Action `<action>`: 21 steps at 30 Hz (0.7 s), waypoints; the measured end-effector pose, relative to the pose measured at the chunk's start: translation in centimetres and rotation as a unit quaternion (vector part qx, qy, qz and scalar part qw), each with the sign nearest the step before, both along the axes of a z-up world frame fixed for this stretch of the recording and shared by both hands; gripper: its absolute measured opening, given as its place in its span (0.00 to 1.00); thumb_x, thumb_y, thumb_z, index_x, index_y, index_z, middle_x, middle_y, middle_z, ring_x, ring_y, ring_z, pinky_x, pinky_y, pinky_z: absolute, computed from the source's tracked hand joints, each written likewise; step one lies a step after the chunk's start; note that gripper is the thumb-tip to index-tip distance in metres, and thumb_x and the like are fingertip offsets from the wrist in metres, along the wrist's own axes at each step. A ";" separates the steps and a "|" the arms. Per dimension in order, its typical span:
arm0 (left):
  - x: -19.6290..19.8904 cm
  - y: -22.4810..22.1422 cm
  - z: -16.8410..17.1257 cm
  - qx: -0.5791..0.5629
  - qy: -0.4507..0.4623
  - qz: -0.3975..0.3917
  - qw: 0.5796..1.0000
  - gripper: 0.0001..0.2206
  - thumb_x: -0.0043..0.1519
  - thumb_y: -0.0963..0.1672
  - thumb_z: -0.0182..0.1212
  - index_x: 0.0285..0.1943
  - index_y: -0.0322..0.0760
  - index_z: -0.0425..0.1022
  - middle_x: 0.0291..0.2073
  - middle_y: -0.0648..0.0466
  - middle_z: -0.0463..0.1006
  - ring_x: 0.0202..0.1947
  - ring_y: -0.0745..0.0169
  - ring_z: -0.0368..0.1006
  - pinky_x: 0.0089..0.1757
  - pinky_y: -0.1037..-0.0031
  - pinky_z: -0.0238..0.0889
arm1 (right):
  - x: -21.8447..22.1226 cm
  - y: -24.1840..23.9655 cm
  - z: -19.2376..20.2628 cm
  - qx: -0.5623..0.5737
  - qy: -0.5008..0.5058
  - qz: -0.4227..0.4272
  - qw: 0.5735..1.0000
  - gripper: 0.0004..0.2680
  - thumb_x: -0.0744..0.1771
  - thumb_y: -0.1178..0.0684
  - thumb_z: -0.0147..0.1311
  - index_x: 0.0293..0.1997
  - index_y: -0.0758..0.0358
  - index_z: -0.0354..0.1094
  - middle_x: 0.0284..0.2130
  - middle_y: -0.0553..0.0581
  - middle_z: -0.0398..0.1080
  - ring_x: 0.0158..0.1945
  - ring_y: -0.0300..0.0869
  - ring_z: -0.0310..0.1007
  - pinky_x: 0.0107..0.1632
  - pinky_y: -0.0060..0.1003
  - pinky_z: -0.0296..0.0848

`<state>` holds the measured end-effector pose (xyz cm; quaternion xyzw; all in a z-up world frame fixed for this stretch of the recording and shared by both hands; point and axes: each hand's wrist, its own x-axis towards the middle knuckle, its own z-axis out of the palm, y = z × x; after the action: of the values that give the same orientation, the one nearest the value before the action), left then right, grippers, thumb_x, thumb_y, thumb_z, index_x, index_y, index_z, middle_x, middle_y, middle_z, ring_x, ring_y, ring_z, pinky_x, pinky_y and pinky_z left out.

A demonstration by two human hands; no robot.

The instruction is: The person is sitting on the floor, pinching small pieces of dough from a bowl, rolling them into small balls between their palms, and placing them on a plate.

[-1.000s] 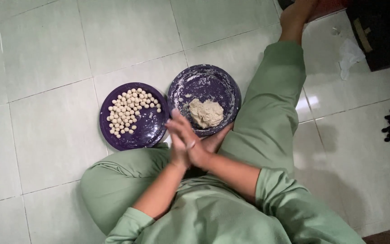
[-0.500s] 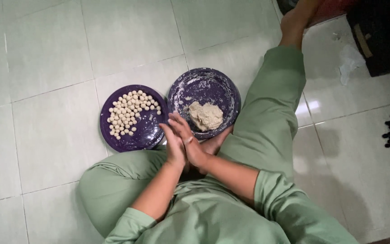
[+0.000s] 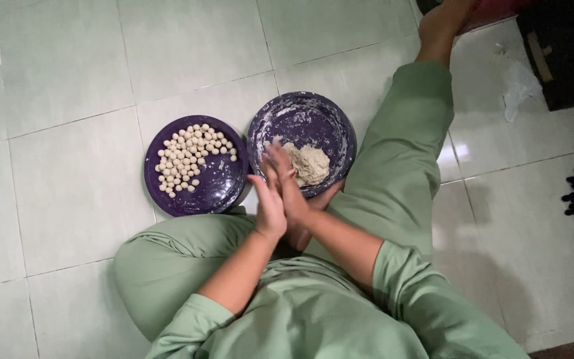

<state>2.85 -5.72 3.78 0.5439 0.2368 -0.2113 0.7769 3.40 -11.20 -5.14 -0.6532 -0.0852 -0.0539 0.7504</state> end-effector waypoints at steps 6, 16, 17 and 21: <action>0.8 1.4 -3.4 0.011 0.055 0.042 0.998 0.46 0.59 0.70 0.26 0.78 0.44 0.58 0.71 0.52 0.66 0.72 0.58 0.57 0.70 0.68 0.45 | -0.4 1.4 -2.0 0.104 0.027 0.012 0.994 0.31 0.71 0.28 0.12 0.79 0.58 0.40 0.78 0.62 0.25 0.79 0.64 0.25 0.76 0.60 0.39; -0.7 0.1 -1.1 0.004 0.005 0.008 1.000 0.44 0.64 0.67 0.22 0.81 0.41 0.48 0.77 0.55 0.51 0.77 0.56 0.43 0.73 0.64 0.32 | -0.9 0.4 -2.6 0.011 0.035 0.004 0.999 0.32 0.69 0.27 0.10 0.79 0.54 0.42 0.78 0.58 0.27 0.77 0.60 0.35 0.73 0.54 0.48; -0.6 0.6 -2.5 -0.004 -0.004 0.027 1.000 0.42 0.66 0.66 0.21 0.80 0.41 0.48 0.77 0.56 0.51 0.77 0.55 0.42 0.73 0.64 0.30 | -1.4 1.0 -2.6 -0.002 0.036 0.004 0.999 0.32 0.69 0.26 0.09 0.79 0.53 0.42 0.79 0.58 0.27 0.77 0.60 0.37 0.72 0.53 0.49; 0.4 0.2 1.3 0.018 -0.048 0.037 0.998 0.44 0.63 0.68 0.17 0.80 0.46 0.50 0.76 0.58 0.54 0.77 0.61 0.44 0.73 0.64 0.30 | -0.6 0.5 -2.6 -0.029 0.034 0.001 0.999 0.33 0.69 0.26 0.08 0.79 0.52 0.43 0.79 0.57 0.27 0.76 0.59 0.40 0.72 0.51 0.52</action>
<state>3.26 -5.53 5.11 0.5581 0.2233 -0.1519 0.7846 2.77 -10.69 -7.78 -0.6762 -0.0618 -0.0288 0.7336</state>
